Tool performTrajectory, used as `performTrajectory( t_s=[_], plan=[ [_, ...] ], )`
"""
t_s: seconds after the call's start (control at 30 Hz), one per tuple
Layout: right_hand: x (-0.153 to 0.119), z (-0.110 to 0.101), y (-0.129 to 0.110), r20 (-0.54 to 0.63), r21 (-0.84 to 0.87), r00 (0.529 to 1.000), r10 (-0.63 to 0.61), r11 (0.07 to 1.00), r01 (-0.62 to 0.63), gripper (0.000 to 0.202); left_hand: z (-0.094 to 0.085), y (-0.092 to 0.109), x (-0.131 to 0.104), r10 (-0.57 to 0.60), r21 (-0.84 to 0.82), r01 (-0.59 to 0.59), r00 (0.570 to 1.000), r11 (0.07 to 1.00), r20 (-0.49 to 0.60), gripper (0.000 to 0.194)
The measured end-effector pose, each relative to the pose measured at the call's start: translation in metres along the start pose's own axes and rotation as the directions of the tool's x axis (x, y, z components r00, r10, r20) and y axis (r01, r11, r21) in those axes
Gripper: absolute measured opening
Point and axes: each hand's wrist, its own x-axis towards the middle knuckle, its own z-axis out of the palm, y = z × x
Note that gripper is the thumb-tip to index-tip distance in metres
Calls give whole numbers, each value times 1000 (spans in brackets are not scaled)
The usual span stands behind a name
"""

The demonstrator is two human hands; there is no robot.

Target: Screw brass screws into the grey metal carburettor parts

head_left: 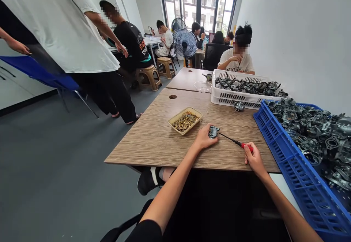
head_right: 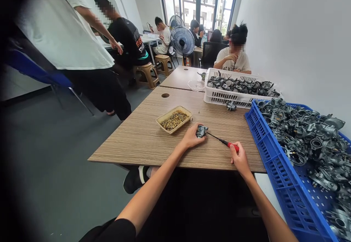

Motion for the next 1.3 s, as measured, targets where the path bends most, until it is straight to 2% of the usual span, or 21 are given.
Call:
performTrajectory(
  t_s=[0.47, 0.8, 0.97, 1.1, 1.3],
  plan=[
    [-4, 0, -9, 35, 11, 999, -26, 1000, 25, 43, 1, -3, -1, 23, -34, -23, 1000, 999, -15, 50],
    [-5, 4, -7, 21, -134, 998, -55, 989, 57, 45, 0, 1, -2, 41, 12, -40, 999, 999, -16, 52],
    [-3, 3, 2, -49, -5, 998, -46, 999, 46, 43, 0, 3, -3, 17, 26, -17, 1000, 1000, -3, 51],
    [-3, 1, 5, -59, 88, 995, -76, 993, 81, 39, 1, 5, -3, 20, 39, -20, 1000, 999, -13, 51],
    [-5, 1, 4, -48, 103, 993, -107, 988, 112, 36, 2, 4, -3, 17, 33, -17, 1000, 999, -9, 52]
  ],
)
